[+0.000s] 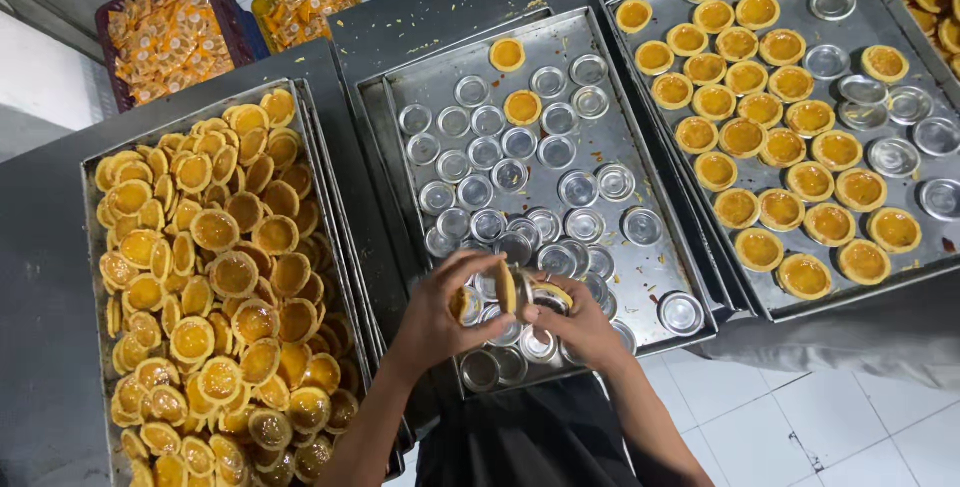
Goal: The person stacks small yellow pastries into pairs by hand and places them into a large metal tray.
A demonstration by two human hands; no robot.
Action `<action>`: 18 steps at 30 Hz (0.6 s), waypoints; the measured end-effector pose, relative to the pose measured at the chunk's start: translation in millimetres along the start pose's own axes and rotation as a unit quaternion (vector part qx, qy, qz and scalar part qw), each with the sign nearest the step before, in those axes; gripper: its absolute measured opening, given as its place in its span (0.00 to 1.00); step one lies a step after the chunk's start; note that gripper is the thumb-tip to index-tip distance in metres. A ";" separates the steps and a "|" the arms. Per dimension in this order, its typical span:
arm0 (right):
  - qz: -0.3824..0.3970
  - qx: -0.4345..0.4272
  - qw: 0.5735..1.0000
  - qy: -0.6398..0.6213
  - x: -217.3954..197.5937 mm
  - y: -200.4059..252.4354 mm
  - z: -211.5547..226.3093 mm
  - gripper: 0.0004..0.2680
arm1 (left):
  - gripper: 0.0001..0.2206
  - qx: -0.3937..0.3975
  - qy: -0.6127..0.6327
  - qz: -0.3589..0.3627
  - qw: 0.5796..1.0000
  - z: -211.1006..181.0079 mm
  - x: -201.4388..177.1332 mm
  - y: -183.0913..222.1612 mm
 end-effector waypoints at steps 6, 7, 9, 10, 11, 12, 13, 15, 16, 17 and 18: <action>-0.193 0.002 0.845 0.499 -23.7 13.5 36.5 0.26 | 0.29 -0.006 -0.127 -0.070 0.989 -4.0 -51.2 22.1; -0.241 0.068 0.862 0.440 -39.5 19.2 29.6 0.20 | 0.29 -0.028 -0.192 -0.046 0.980 4.5 -60.5 34.7; -0.274 0.131 0.873 0.382 -63.2 24.2 20.2 0.16 | 0.29 -0.055 -0.265 -0.033 0.962 12.6 -90.8 44.4; -0.264 0.097 0.886 0.368 -69.2 28.1 19.4 0.14 | 0.28 -0.076 -0.309 -0.061 0.946 10.6 -114.6 53.1; -0.255 0.064 0.898 0.352 -77.1 31.3 19.7 0.13 | 0.28 -0.098 -0.353 -0.089 0.926 7.8 -137.2 62.1; -0.247 0.061 0.900 0.354 -86.7 30.1 10.6 0.13 | 0.28 -0.099 -0.357 -0.096 0.924 17.4 -158.4 68.2; -0.258 0.083 0.911 0.310 -102.3 30.4 -2.4 0.16 | 0.28 -0.113 -0.439 -0.108 0.885 24.6 -182.9 75.2; -0.266 0.100 0.921 0.268 -130.8 28.2 -25.9 0.19 | 0.29 -0.124 -0.518 -0.127 0.837 21.6 -225.9 82.0; -0.230 0.080 0.956 0.164 -140.3 24.3 -39.7 0.19 | 0.24 -0.177 -0.540 -0.127 0.813 17.8 -247.9 87.3; -0.191 0.060 0.978 0.058 -149.5 20.0 -52.5 0.19 | 0.21 -0.229 -0.560 -0.127 0.786 13.6 -269.7 94.0; -0.185 0.059 0.979 0.062 -132.9 22.0 -43.6 0.19 | 0.21 -0.231 -0.561 -0.133 0.784 17.1 -281.2 100.2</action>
Point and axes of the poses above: each hand's wrist, its own y-axis away from the middle knuckle, its own x-axis out of the palm, z = x × y, the point moved 9 cm from there along -y, towards the middle knuckle, and after that the axes turned 6 degrees about x, right-handed, at the moved point
